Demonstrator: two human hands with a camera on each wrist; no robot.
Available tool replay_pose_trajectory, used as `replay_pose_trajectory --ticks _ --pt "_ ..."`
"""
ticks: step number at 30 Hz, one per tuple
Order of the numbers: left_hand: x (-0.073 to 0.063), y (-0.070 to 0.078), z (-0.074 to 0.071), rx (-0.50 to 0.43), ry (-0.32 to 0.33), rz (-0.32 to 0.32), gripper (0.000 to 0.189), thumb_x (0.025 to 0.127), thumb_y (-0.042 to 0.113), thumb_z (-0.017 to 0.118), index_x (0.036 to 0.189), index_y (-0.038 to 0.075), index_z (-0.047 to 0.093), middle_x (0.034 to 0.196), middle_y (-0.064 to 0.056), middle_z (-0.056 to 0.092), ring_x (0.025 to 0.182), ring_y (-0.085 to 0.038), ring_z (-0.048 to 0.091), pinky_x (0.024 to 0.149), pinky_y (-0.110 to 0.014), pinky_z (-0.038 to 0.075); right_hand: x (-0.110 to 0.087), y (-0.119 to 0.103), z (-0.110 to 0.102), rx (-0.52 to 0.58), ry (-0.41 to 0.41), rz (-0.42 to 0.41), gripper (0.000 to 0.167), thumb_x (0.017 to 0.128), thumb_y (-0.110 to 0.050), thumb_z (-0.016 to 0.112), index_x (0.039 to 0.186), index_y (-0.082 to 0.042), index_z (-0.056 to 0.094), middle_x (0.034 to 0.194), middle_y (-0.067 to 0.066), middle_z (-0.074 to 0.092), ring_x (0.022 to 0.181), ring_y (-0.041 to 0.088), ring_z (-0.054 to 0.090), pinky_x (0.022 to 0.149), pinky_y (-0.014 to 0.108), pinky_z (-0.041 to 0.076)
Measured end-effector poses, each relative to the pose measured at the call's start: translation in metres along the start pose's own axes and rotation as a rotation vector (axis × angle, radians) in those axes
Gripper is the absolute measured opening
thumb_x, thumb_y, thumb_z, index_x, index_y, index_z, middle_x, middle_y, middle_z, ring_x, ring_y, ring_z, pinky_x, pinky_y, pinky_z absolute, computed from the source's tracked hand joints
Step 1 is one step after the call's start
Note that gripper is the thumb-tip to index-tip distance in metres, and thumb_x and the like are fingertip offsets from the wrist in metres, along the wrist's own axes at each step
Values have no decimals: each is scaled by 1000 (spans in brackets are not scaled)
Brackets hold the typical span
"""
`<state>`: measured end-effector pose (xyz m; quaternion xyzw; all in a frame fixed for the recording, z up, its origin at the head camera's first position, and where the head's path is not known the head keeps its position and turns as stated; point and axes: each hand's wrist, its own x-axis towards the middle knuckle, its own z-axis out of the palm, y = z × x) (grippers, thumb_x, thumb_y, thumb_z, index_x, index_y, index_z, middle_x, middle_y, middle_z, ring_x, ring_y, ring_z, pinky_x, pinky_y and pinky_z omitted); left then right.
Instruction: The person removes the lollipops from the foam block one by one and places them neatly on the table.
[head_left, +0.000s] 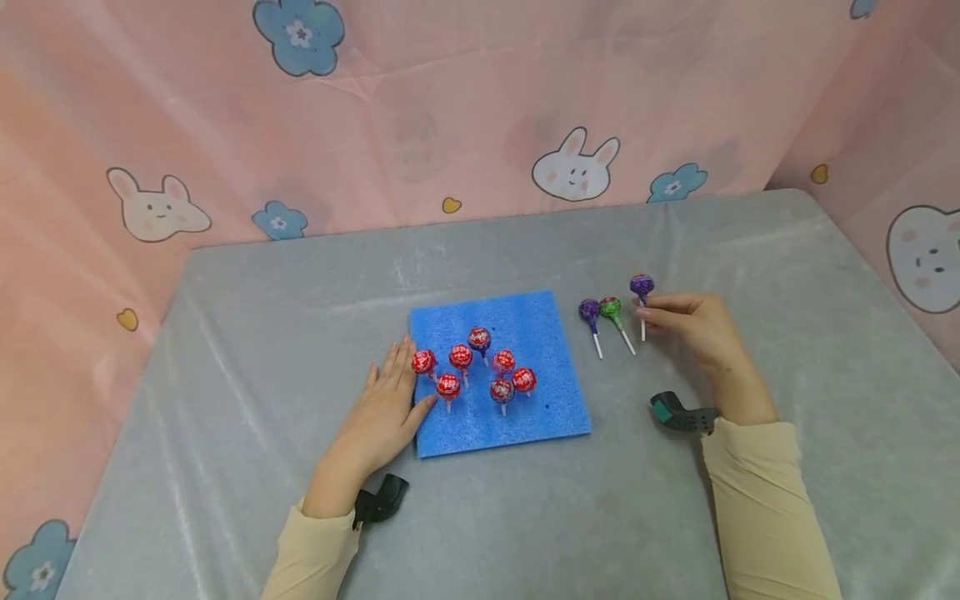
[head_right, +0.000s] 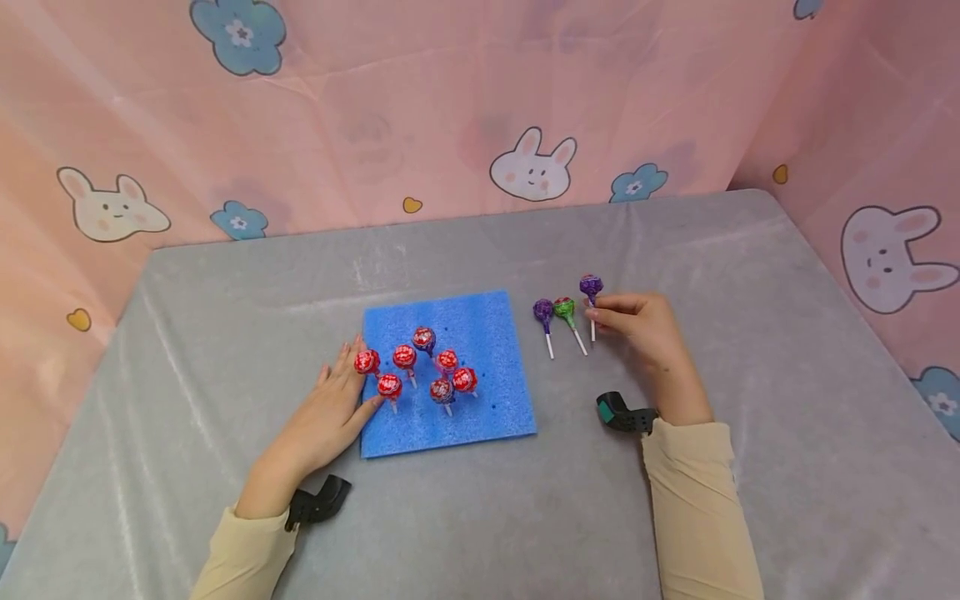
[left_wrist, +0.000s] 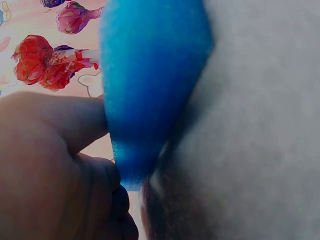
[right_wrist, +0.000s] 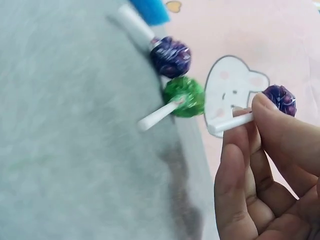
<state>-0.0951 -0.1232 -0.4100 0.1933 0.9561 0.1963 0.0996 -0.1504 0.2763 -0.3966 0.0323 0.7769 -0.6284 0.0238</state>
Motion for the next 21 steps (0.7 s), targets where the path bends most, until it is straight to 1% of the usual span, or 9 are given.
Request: replay_pose_trajectory --ticks 1,3,4,6,8,12,17,21 --pt "0 0 0 -1 0 0 72 100 38 42 147 -5 10 156 -15 2 143 -30 1 112 -51 6 0 1 -1 -23 7 9 20 85 2 67 82 -16 76 76 -17 68 70 0 63 65 16 52" --pt "0 0 0 -1 1 0 72 100 38 42 147 -5 11 156 -15 2 143 -30 1 112 -51 7 0 3 -1 -60 14 16 11 85 0 67 90 -5 76 76 -18 67 69 -1 63 65 16 52" --pt "0 0 0 -1 0 1 72 100 38 43 147 -5 11 156 -15 2 143 -30 1 112 -51 7 0 3 -1 -84 13 22 11 85 -1 68 94 2 74 76 -18 67 70 -1 62 65 16 52" --pt "0 0 0 -1 -3 -1 71 100 37 43 147 -5 11 156 -15 2 143 -29 1 112 -51 6 0 5 -1 -134 10 30 25 85 -3 68 103 14 66 77 -18 66 70 -3 63 65 16 53" --pt "0 0 0 -4 -5 -2 71 100 37 43 147 -5 11 156 -14 2 143 -29 1 112 -51 6 1 7 0 -156 3 38 34 86 -4 68 107 22 60 79 -15 67 69 -3 63 65 17 53" --pt "1 0 0 -8 -7 -2 71 100 37 43 147 -5 11 156 -15 2 143 -29 0 113 -51 6 2 8 2 -142 -22 49 34 85 0 67 106 25 57 78 -6 68 66 -1 63 63 20 54" --pt "1 -1 1 -12 -2 1 71 100 37 42 148 -5 10 156 -15 2 143 -29 1 113 -51 6 3 8 4 -134 -83 82 33 86 3 64 108 26 54 77 -5 67 66 1 64 63 22 55" --pt "1 0 2 -4 -2 2 72 100 37 43 148 -5 10 156 -15 2 143 -30 1 112 -51 7 2 7 4 -141 -102 110 34 87 3 62 111 26 53 80 -1 68 67 1 64 64 23 55"
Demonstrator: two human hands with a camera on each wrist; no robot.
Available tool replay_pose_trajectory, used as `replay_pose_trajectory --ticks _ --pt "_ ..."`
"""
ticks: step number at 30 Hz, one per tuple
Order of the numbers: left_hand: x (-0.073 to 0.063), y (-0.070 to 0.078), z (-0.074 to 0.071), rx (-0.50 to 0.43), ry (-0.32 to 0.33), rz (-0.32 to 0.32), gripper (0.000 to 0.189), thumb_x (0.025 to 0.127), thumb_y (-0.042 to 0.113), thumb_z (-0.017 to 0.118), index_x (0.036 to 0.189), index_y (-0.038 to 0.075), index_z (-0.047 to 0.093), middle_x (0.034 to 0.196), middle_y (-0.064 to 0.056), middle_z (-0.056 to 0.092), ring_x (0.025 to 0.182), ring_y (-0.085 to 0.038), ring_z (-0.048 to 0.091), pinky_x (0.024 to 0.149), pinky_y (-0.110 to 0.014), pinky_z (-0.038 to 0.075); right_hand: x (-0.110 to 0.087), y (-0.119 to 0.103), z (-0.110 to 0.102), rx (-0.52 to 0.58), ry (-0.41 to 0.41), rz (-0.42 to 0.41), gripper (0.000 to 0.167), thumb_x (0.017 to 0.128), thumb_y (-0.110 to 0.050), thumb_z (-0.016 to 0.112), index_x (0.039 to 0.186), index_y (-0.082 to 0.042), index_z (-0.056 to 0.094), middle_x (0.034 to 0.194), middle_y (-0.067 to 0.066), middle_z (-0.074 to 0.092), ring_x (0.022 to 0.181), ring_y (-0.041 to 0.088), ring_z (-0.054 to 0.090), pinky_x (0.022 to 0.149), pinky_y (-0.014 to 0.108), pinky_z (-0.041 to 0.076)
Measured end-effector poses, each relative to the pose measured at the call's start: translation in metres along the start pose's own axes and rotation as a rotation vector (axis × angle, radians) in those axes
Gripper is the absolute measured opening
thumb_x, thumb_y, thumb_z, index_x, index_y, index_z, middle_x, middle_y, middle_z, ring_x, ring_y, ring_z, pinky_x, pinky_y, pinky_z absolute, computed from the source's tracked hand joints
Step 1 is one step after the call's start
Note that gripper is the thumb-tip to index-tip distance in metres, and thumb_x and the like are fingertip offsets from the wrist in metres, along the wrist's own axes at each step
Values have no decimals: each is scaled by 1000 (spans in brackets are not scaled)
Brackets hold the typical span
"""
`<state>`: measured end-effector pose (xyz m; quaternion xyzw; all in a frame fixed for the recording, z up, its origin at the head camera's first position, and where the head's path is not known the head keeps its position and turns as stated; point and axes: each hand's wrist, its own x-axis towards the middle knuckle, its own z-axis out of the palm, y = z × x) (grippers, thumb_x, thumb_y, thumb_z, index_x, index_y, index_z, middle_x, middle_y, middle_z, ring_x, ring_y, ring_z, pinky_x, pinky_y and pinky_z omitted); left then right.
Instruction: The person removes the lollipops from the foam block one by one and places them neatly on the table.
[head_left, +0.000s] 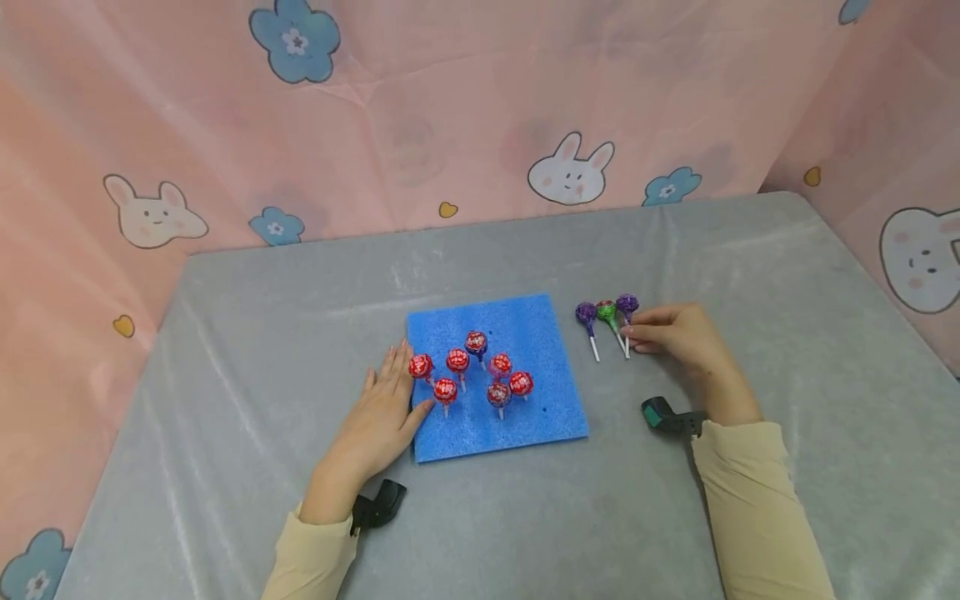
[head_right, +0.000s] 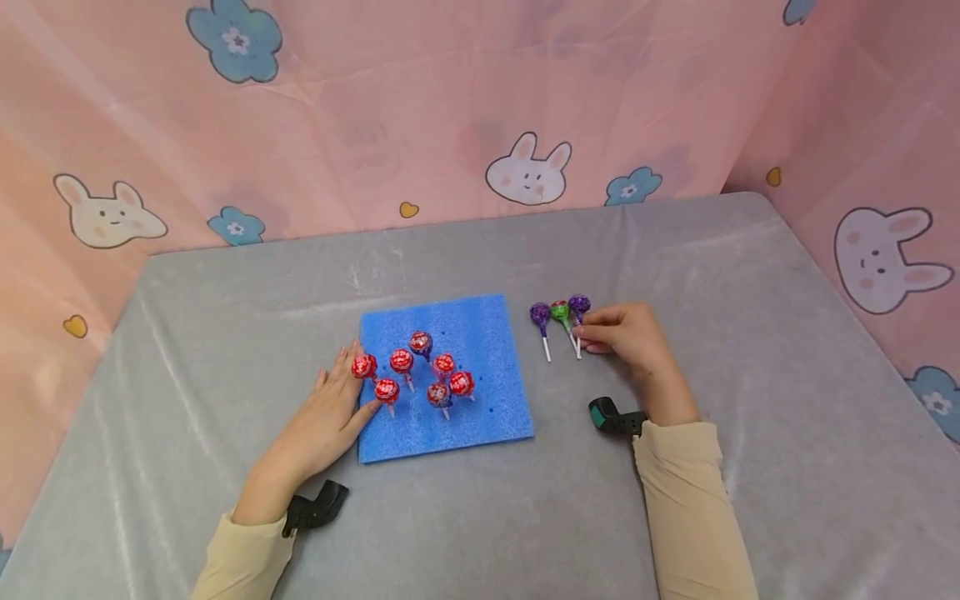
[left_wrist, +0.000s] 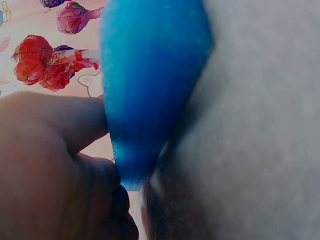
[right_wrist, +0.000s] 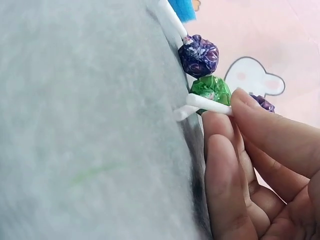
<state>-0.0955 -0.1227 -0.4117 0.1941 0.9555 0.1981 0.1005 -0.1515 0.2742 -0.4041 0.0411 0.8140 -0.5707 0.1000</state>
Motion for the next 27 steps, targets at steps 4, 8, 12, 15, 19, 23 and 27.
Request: replay_pose_trajectory --ticks 4,8,12,15,19,23,27 --pt "-1 0 0 1 -5 -3 72 99 37 44 148 -5 10 156 -15 3 143 -30 1 112 -51 7 -2 1 -1 -17 3 -1 34 88 3 61 111 26 53 80 -3 68 67 0 64 63 22 55" --pt "-1 0 0 -7 -3 -3 72 100 37 43 148 -5 10 156 -15 3 143 -30 1 112 -51 7 -2 2 -3 -25 5 -6 35 88 3 62 112 27 53 79 -6 67 66 -1 63 63 21 54" --pt "-1 0 0 -8 2 2 72 100 37 43 148 -5 10 156 -15 3 143 -31 2 112 -52 6 -2 2 -3 -51 11 -4 34 88 2 62 112 26 54 81 -4 68 66 -1 63 62 20 54" --pt "0 -1 0 -8 5 3 72 99 37 44 148 -5 10 156 -15 3 143 -30 2 112 -52 6 -2 1 -3 -68 26 -3 34 88 1 62 111 25 56 81 -3 69 65 -2 62 61 19 54" --pt "0 -1 0 -6 5 1 72 99 36 44 148 -5 10 156 -15 3 143 -30 2 112 -52 6 -2 0 -3 -56 47 3 35 87 1 63 111 25 55 78 -6 68 64 -2 62 60 19 54" --pt "0 -1 0 -3 5 -2 72 99 36 45 148 -6 12 156 -17 5 143 -31 3 112 -52 8 -2 1 -4 -62 62 2 35 87 -1 64 110 25 56 76 -8 67 62 -2 62 59 19 53" --pt "0 1 0 1 6 -3 72 99 36 45 147 -7 13 156 -17 5 143 -32 3 112 -52 9 -2 3 -5 -94 79 3 35 87 -3 65 109 23 58 79 -5 68 62 -2 62 59 19 53"
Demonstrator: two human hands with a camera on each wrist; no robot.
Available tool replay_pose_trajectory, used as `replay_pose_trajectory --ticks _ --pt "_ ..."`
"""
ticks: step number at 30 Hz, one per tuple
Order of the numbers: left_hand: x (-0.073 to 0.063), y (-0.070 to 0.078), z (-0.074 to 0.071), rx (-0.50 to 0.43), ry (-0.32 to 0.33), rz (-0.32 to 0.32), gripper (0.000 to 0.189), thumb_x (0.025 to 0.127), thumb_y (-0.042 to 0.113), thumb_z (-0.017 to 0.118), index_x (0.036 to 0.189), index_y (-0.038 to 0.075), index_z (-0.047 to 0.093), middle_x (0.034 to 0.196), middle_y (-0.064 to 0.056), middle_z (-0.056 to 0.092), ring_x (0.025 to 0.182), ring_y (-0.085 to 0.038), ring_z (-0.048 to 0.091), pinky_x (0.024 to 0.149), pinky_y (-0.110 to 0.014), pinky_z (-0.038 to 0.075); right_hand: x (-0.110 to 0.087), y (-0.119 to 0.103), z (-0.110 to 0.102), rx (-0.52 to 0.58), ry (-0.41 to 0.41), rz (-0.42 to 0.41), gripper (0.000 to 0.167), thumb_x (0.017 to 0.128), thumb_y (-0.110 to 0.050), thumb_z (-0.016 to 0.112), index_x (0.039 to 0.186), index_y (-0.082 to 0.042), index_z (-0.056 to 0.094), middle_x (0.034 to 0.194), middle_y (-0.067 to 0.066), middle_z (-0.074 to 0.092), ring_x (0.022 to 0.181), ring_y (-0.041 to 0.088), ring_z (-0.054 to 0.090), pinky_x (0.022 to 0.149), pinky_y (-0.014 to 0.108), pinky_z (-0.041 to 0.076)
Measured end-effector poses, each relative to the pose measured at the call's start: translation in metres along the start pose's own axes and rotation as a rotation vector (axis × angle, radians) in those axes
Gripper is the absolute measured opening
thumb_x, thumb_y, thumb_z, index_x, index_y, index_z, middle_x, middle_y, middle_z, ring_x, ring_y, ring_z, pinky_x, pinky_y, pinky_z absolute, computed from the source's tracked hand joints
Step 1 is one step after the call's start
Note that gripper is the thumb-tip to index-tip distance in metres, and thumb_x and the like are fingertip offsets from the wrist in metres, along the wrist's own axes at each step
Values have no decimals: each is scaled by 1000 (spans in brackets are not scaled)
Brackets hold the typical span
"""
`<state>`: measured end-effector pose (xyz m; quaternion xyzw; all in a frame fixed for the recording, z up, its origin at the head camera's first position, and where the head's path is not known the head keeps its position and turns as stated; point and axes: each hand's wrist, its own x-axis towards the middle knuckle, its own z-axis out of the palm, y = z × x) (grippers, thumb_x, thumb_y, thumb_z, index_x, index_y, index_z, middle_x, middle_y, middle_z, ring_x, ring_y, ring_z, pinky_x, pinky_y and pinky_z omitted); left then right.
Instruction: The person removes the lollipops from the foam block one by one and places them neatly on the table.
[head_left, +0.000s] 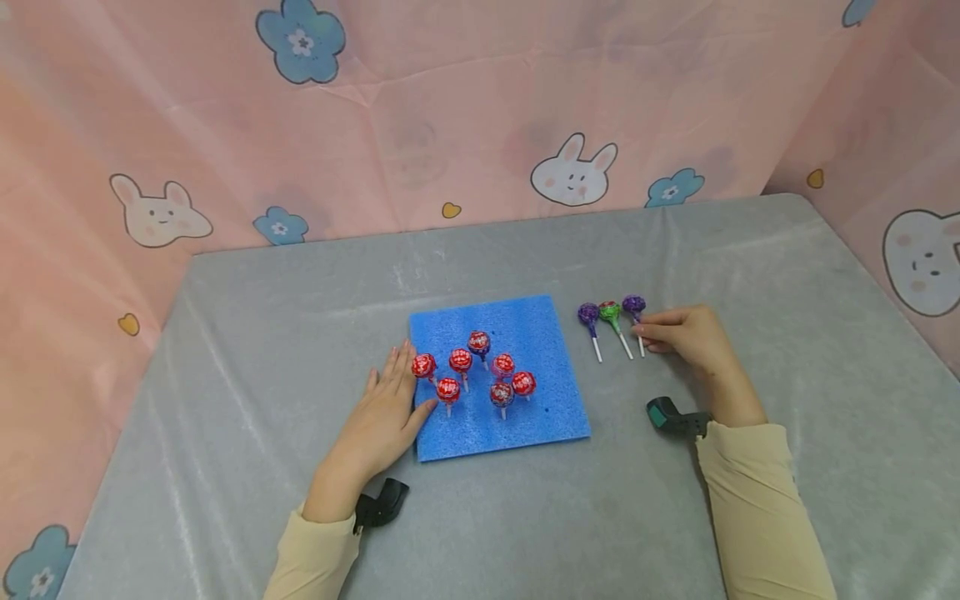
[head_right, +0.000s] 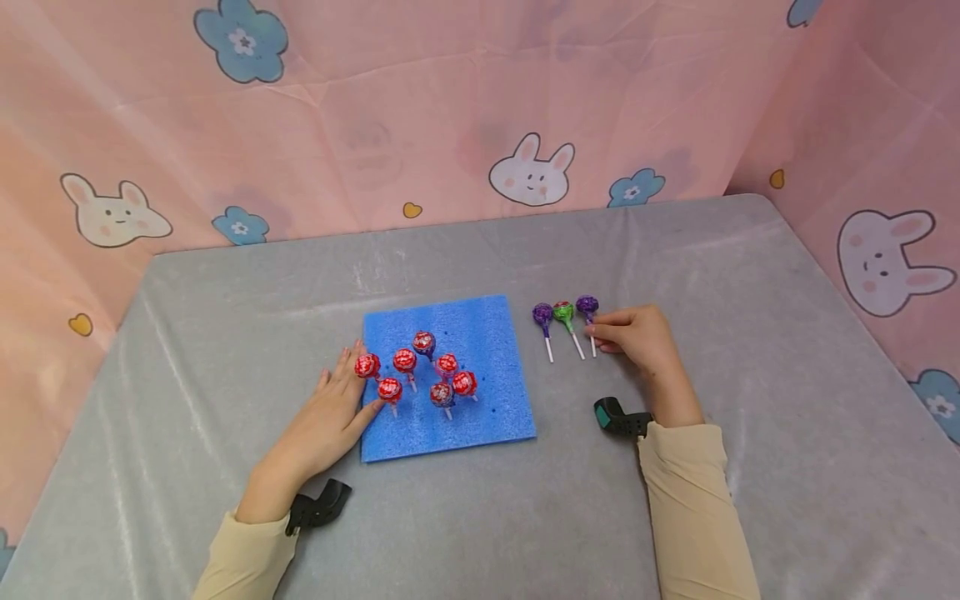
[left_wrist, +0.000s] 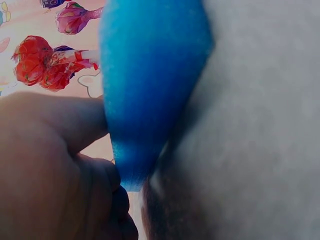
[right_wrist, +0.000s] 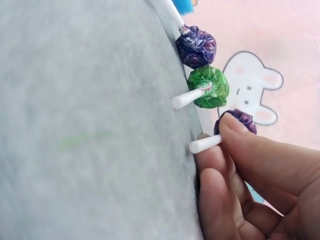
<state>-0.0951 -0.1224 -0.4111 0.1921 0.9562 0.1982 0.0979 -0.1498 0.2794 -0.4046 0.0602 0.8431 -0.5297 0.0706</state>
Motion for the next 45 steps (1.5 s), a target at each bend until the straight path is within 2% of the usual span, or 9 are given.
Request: replay_pose_trajectory --ticks 13,20,31,35,42,45 --pt "-1 0 0 -8 -10 -2 71 100 36 43 148 -5 10 156 -15 2 143 -30 2 112 -52 7 -2 -3 1 -169 34 -7 33 86 -11 68 106 15 65 90 15 70 61 -3 60 58 18 52" --pt "0 0 -1 5 -13 -7 72 99 36 45 147 -7 12 156 -16 3 143 -31 1 112 -52 7 0 -6 1 -228 52 -3 34 85 -15 71 105 12 68 85 10 71 61 -1 59 57 17 50" --pt "0 1 -1 14 -14 -9 72 99 37 45 147 -6 12 156 -16 3 143 -31 1 112 -52 7 -3 -5 -2 -216 75 1 36 84 -20 72 103 10 68 89 9 71 63 -2 60 59 16 51" --pt "0 1 -1 14 -19 -10 72 99 37 45 147 -6 12 156 -16 3 143 -31 1 112 -52 7 -3 -6 -4 -177 76 -5 36 84 -19 72 104 11 68 87 4 71 65 -2 61 60 17 51" --pt "0 0 -1 22 -23 -9 73 99 37 44 147 -7 11 156 -15 1 143 -30 0 112 -51 7 -2 -4 -7 -75 41 -35 36 85 -13 71 107 15 64 78 -14 67 69 -5 62 64 16 52" --pt "0 0 0 23 -24 -10 72 99 37 44 147 -7 11 156 -15 1 143 -30 0 112 -51 7 -2 -4 -8 -46 33 -23 38 86 -13 70 109 16 62 76 -18 66 70 -4 63 65 16 52"
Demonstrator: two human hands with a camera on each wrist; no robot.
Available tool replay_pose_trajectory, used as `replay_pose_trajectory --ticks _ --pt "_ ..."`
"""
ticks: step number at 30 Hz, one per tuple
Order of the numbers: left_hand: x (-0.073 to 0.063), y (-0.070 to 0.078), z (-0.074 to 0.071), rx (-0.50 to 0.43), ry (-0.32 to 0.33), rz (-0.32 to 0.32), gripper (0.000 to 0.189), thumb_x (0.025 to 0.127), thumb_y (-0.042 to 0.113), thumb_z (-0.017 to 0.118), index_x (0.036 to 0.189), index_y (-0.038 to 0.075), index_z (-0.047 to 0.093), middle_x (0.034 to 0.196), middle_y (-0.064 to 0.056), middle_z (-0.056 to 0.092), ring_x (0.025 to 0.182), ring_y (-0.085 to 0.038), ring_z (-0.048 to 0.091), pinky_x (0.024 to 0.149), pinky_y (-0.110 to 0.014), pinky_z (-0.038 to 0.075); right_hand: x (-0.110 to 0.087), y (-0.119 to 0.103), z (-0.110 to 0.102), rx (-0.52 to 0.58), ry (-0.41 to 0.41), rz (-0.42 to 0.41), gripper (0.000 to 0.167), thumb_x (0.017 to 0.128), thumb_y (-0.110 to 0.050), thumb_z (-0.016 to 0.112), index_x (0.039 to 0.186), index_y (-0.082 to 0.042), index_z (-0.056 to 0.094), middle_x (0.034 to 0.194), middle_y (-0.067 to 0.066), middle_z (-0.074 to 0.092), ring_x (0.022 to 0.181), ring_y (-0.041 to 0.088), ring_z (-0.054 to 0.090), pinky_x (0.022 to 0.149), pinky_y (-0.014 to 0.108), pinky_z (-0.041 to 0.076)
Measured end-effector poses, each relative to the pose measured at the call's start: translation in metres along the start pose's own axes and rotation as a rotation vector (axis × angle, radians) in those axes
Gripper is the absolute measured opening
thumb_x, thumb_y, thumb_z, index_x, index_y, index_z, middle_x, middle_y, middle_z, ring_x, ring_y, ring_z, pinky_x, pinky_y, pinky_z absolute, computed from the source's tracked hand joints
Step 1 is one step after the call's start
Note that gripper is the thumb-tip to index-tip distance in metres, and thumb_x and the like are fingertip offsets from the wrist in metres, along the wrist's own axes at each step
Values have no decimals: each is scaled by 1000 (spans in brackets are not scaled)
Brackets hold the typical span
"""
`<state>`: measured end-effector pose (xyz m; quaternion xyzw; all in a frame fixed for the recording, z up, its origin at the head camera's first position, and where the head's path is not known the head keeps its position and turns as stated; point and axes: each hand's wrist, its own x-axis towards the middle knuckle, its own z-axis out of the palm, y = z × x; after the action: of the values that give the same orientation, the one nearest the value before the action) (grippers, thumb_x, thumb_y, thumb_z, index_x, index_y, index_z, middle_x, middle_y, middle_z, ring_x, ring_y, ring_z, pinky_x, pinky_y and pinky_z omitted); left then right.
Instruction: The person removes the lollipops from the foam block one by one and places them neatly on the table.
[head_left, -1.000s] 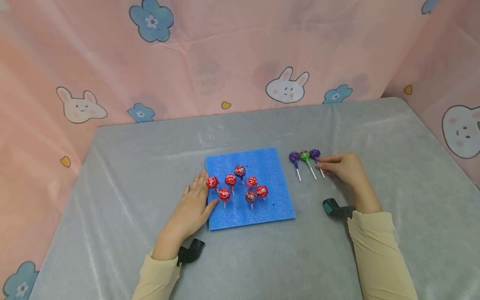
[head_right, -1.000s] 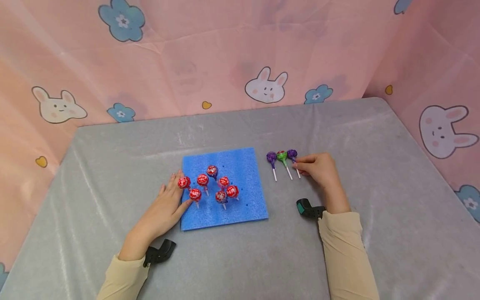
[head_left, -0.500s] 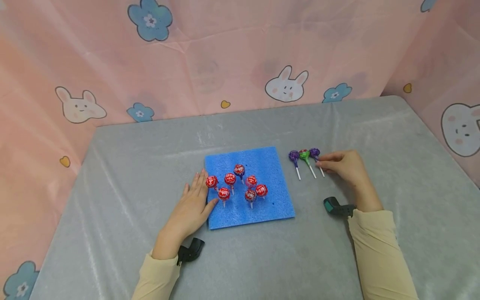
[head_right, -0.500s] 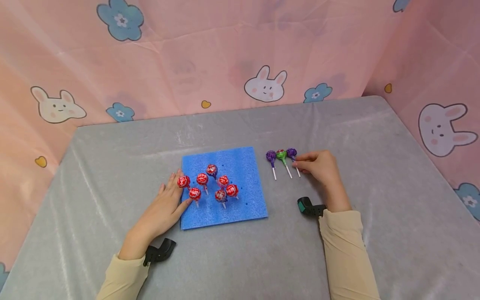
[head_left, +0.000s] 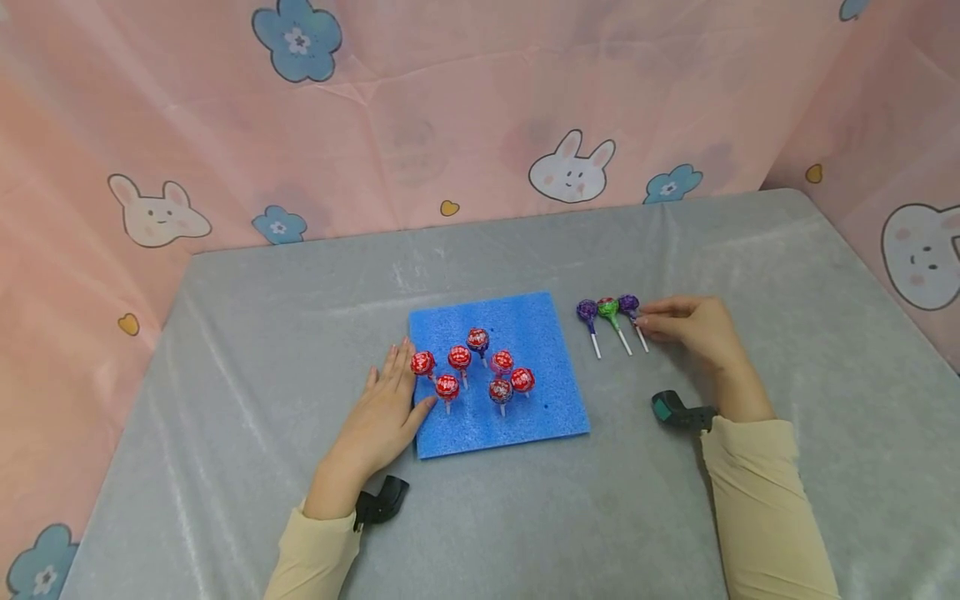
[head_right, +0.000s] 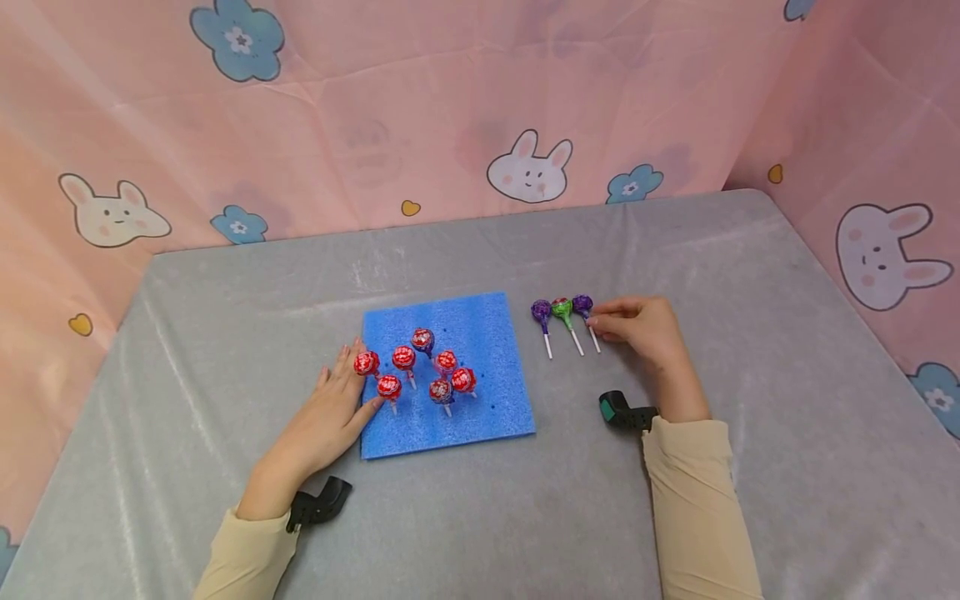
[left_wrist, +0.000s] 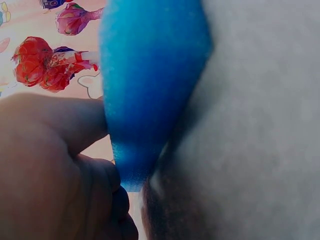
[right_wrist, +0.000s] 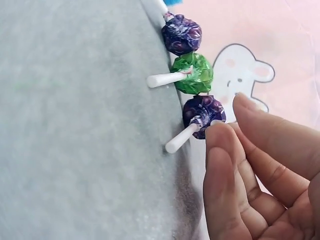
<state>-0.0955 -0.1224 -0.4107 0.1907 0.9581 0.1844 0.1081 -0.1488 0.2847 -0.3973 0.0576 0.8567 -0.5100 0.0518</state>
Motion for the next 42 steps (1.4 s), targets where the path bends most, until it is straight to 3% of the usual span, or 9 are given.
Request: replay_pose_trajectory --ticks 8,17,21,33,42 --pt "0 0 1 0 6 1 72 99 36 45 147 -7 12 156 -16 2 143 -30 0 112 -51 7 -1 -5 0 43 -26 15 48 84 -20 73 116 14 59 82 -19 66 74 -2 64 68 14 50" --pt "0 0 1 -3 11 2 72 99 36 44 147 -7 12 156 -16 3 143 -30 1 112 -52 7 -6 -19 7 44 -101 -47 45 84 -20 73 116 9 62 89 -17 68 89 2 59 75 17 44" --pt "0 0 0 -8 11 -1 73 99 37 44 147 -6 11 156 -16 3 143 -30 1 112 -51 7 -6 -25 12 104 -145 -72 43 84 -14 72 117 12 60 89 -15 69 88 2 62 75 17 47" --pt "-1 1 0 -23 17 -6 72 99 38 43 148 -5 11 156 -15 3 143 -29 2 112 -51 7 -10 -41 23 153 -241 -177 35 85 -6 69 113 14 61 91 -9 71 83 6 65 66 22 50" --pt "0 2 0 -14 11 -2 72 100 36 44 148 -6 11 156 -16 3 143 -30 2 112 -51 7 -12 -47 40 170 -331 -202 32 84 -3 69 109 15 61 93 1 70 83 13 67 75 23 53"
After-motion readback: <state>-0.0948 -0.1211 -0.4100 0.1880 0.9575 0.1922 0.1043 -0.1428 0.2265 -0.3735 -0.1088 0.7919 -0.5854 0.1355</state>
